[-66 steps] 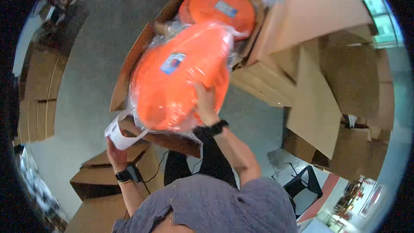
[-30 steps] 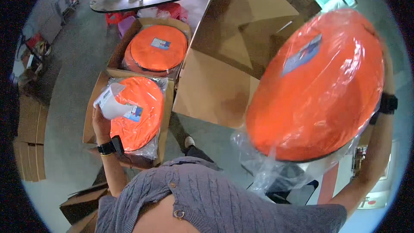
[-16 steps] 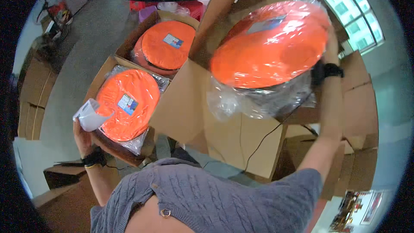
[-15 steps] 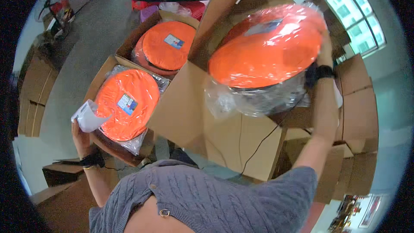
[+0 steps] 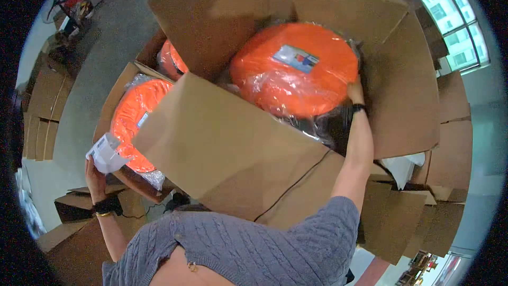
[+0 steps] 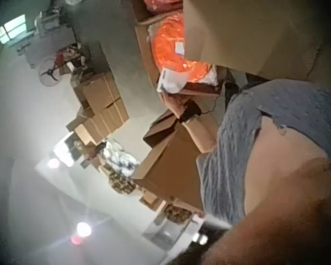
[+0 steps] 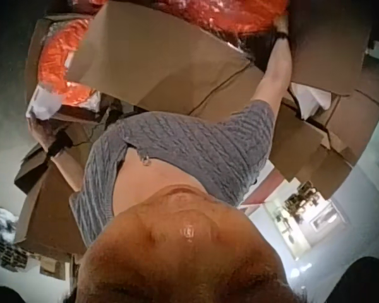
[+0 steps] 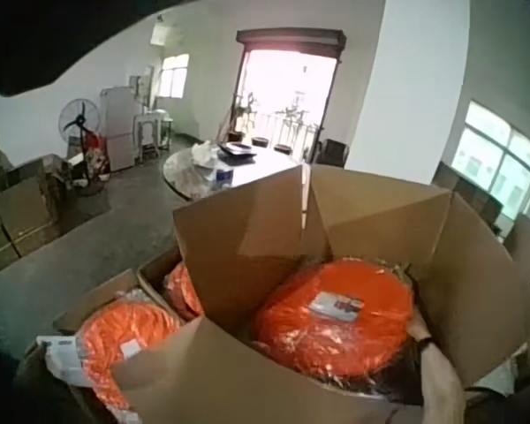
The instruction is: Packaging circular orange products into cardboard boxes and applying identification labels.
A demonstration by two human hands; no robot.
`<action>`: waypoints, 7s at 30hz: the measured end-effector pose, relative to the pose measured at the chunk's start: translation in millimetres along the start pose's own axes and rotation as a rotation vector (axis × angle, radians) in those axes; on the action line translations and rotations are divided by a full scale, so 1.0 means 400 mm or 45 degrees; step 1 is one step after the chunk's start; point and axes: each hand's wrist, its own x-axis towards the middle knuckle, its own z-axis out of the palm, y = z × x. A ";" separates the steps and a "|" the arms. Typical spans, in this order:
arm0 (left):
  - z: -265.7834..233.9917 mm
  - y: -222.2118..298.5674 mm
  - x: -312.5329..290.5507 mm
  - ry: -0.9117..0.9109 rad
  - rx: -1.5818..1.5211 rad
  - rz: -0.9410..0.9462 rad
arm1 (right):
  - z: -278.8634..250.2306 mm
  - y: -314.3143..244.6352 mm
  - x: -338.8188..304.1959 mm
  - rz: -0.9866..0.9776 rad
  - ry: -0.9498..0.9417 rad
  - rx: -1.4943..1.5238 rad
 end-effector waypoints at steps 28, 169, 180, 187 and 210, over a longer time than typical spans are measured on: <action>0.194 0.028 0.185 -0.349 -0.484 -0.149 | 0.241 -0.167 -0.546 0.017 -1.328 -0.723; -0.540 -0.740 0.899 -1.791 2.225 0.273 | 2.173 -0.149 -1.467 1.073 -0.474 1.224; -0.692 -0.301 0.826 -1.523 1.862 -0.467 | 2.143 -0.071 -1.676 1.708 -0.292 1.355; -0.798 -0.141 0.817 -0.873 1.243 -0.627 | 2.002 -0.084 -1.735 1.378 -0.119 0.876; -0.574 0.006 0.714 -1.078 1.086 -0.571 | 1.458 -0.234 -1.679 0.953 0.151 1.283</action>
